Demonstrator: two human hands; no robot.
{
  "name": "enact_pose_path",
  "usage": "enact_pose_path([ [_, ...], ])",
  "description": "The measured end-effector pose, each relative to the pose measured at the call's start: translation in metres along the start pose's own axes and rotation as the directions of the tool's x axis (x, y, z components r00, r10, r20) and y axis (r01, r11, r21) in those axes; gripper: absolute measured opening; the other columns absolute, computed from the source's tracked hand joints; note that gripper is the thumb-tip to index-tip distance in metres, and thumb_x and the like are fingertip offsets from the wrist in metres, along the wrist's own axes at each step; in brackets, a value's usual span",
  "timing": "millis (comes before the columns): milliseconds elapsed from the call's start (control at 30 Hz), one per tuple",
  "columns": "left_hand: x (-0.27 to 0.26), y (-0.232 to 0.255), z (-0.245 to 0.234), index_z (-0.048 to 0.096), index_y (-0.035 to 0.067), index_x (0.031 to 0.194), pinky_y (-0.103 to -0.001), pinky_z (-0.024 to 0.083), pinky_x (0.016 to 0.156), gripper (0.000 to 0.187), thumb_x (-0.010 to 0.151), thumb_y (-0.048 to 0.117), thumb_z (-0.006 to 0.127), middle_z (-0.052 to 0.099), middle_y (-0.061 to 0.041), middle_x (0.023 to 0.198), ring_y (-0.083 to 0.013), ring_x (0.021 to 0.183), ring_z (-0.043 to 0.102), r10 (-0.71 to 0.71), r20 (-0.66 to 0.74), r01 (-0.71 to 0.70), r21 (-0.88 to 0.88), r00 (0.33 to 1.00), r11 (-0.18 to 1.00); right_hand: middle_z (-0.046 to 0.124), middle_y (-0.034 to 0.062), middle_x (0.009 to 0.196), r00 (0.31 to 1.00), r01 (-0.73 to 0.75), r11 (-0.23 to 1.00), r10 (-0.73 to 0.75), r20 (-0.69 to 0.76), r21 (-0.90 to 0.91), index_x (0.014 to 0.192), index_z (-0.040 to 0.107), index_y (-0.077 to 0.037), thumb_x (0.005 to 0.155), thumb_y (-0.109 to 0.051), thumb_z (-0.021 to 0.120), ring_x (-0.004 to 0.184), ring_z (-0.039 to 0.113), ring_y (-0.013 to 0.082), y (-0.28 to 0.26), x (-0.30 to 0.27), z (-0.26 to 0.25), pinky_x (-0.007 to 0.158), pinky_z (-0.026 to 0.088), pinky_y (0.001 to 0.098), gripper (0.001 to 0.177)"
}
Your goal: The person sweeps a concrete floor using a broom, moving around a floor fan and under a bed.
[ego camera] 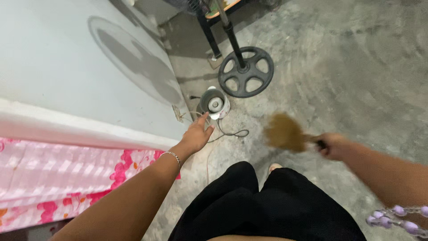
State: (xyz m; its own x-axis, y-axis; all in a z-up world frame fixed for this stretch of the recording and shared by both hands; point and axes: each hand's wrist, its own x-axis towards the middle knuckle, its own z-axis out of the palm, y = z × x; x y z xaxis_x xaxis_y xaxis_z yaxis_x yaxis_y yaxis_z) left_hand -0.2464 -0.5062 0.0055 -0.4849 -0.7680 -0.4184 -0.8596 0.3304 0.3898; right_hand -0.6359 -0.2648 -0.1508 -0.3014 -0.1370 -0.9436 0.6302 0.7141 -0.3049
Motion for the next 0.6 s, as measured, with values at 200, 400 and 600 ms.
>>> enact_pose_path([
  [200, 0.029, -0.013, 0.005, 0.028, 0.014, 0.159, -0.043, 0.031, 0.119, 0.073, 0.098, 0.049, 0.05, 0.037, -0.02, 0.159, -0.0365, 0.147, 0.035, 0.054, 0.018, -0.054, 0.01, 0.998, 0.998, 0.047, 0.0059, 0.083, 0.985, 0.142, 0.989, -0.144, -0.099, -0.032, 0.121, 0.043, -0.013, 0.104, -0.01, 0.05, 0.065, 0.042, 0.0147, -0.049, 0.025, -0.072, 0.047, 0.034, 0.0289, 0.018],
  [400, 0.1, -0.012, 0.024, 0.031, 0.008, 0.157, -0.042, 0.03, 0.119, 0.074, 0.097, 0.045, 0.053, 0.041, -0.023, 0.157, -0.0369, 0.146, 0.037, 0.221, 0.098, -0.221, -0.01, 0.97, 0.975, 0.052, 0.0121, 0.091, 0.959, 0.28, 0.951, -0.282, -0.009, 0.132, 0.128, 0.045, -0.004, 0.105, -0.012, 0.05, 0.066, 0.048, 0.0142, -0.031, -0.073, -0.088, 0.044, 0.036, 0.0245, 0.025],
  [600, 0.15, 0.09, 0.036, 0.035, 0.011, 0.157, -0.043, 0.036, 0.119, 0.075, 0.097, 0.052, 0.05, 0.049, -0.022, 0.153, -0.0349, 0.143, 0.046, 0.333, 0.415, -0.334, -0.074, 0.846, 0.94, 0.059, 0.0084, 0.091, 0.946, 0.323, 0.884, -0.316, -0.08, 0.337, 0.151, 0.044, -0.018, 0.097, -0.01, 0.057, 0.063, 0.049, 0.0096, -0.021, -0.213, -0.024, 0.043, 0.038, 0.0204, 0.057],
])
